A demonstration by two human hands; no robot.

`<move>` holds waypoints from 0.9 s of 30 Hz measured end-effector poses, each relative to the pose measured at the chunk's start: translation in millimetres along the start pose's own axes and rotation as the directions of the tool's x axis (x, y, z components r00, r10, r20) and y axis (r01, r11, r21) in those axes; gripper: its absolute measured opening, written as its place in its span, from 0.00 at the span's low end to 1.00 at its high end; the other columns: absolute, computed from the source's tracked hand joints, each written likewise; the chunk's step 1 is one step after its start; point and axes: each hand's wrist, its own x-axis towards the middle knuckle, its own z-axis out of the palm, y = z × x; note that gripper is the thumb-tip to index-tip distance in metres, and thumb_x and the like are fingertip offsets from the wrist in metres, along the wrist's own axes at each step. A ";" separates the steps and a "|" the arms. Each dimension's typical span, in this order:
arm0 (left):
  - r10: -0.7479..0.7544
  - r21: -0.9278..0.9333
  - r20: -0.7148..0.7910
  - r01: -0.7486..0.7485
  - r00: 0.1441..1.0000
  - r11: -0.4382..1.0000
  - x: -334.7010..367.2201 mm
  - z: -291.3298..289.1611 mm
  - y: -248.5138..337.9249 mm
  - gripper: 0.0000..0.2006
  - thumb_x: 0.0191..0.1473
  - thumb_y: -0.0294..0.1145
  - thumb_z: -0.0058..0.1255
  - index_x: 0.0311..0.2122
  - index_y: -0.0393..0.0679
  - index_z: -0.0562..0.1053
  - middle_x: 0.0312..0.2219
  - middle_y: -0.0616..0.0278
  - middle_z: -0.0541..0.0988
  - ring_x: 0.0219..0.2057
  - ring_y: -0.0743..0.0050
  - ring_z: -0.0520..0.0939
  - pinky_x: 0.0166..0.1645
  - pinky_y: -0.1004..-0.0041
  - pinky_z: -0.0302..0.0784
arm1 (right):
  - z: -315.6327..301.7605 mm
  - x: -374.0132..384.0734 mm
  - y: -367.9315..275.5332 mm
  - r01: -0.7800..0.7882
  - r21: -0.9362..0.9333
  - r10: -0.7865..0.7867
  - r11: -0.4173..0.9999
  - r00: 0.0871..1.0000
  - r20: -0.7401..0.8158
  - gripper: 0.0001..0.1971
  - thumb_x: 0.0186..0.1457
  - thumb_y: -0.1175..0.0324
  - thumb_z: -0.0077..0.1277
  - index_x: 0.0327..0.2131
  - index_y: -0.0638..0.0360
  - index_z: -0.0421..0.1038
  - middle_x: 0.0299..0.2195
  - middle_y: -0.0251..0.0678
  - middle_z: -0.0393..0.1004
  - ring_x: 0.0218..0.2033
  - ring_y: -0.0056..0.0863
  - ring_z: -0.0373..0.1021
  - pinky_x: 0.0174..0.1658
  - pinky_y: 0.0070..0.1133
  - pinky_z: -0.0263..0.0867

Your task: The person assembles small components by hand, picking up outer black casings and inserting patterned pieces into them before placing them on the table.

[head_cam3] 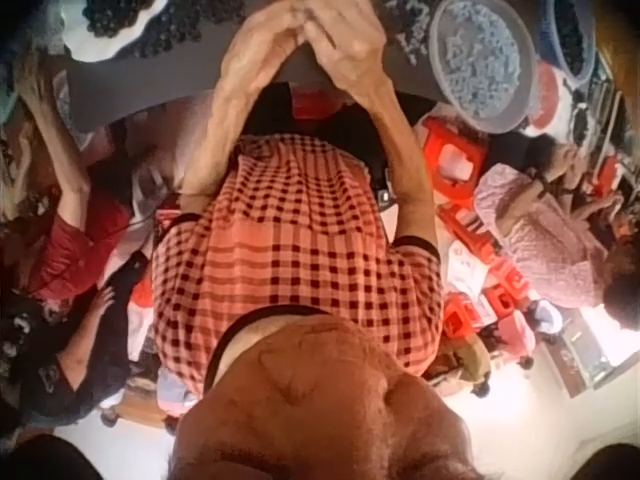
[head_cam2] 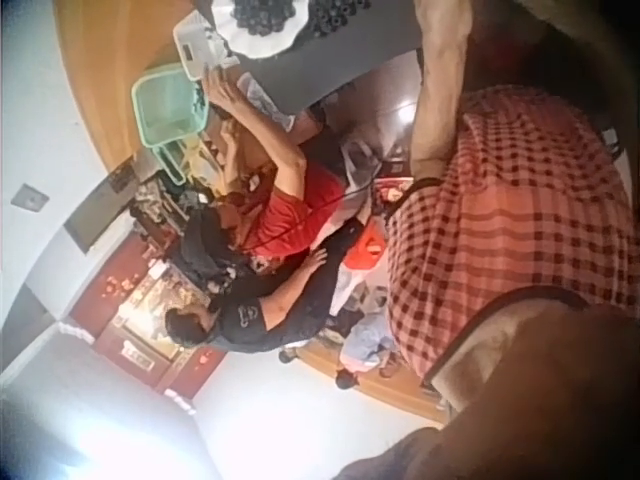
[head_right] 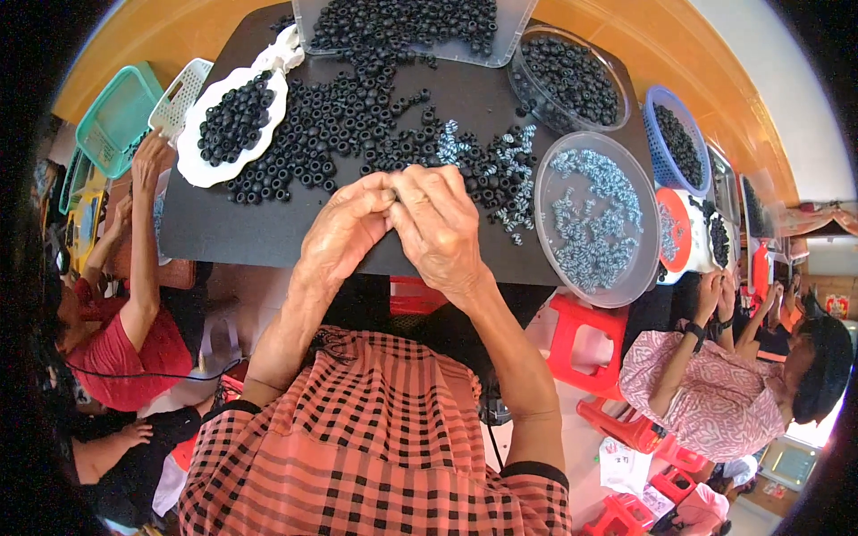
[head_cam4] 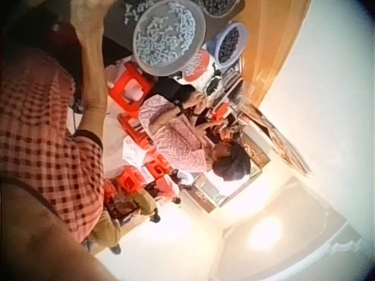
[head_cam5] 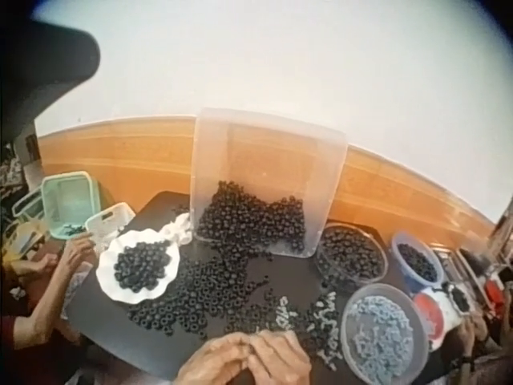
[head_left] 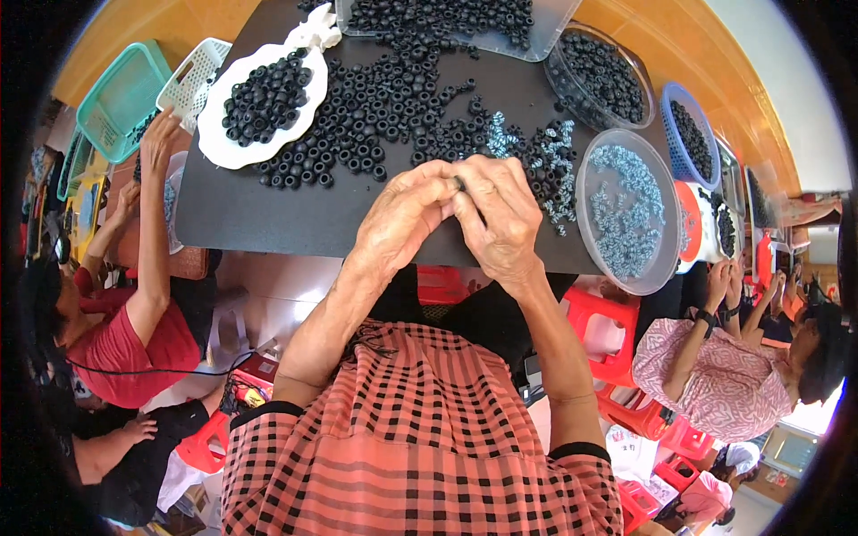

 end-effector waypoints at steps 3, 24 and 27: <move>-0.012 0.016 -0.025 0.012 1.000 1.000 -1.6 3.7 1.3 0.07 0.56 0.25 0.43 0.38 0.37 0.72 0.33 0.67 0.73 0.37 0.82 0.72 0.45 0.77 0.69 | 0.1 -2.1 0.6 0.002 0.015 -0.002 1.000 1.000 0.024 0.18 0.37 0.83 0.57 0.38 0.66 0.72 0.34 0.40 0.72 0.32 0.35 0.67 0.33 0.26 0.66; 0.044 0.259 -0.091 -0.019 0.995 0.966 -1.7 3.3 -8.7 0.10 0.60 0.30 0.39 0.37 0.36 0.71 0.33 0.65 0.72 0.36 0.79 0.72 0.46 0.72 0.70 | -2.1 0.3 2.6 -0.001 -0.014 0.001 1.000 1.000 0.000 0.16 0.38 0.82 0.57 0.36 0.69 0.73 0.32 0.42 0.74 0.31 0.35 0.69 0.33 0.25 0.67; 0.111 0.335 -0.136 -0.059 0.984 0.940 -4.3 11.0 -6.5 0.12 0.60 0.31 0.39 0.31 0.35 0.70 0.27 0.68 0.69 0.30 0.85 0.69 0.37 0.79 0.69 | -2.9 -0.2 2.8 -0.058 0.034 0.057 0.998 0.998 0.030 0.16 0.38 0.83 0.57 0.37 0.68 0.73 0.33 0.42 0.74 0.30 0.33 0.69 0.33 0.24 0.67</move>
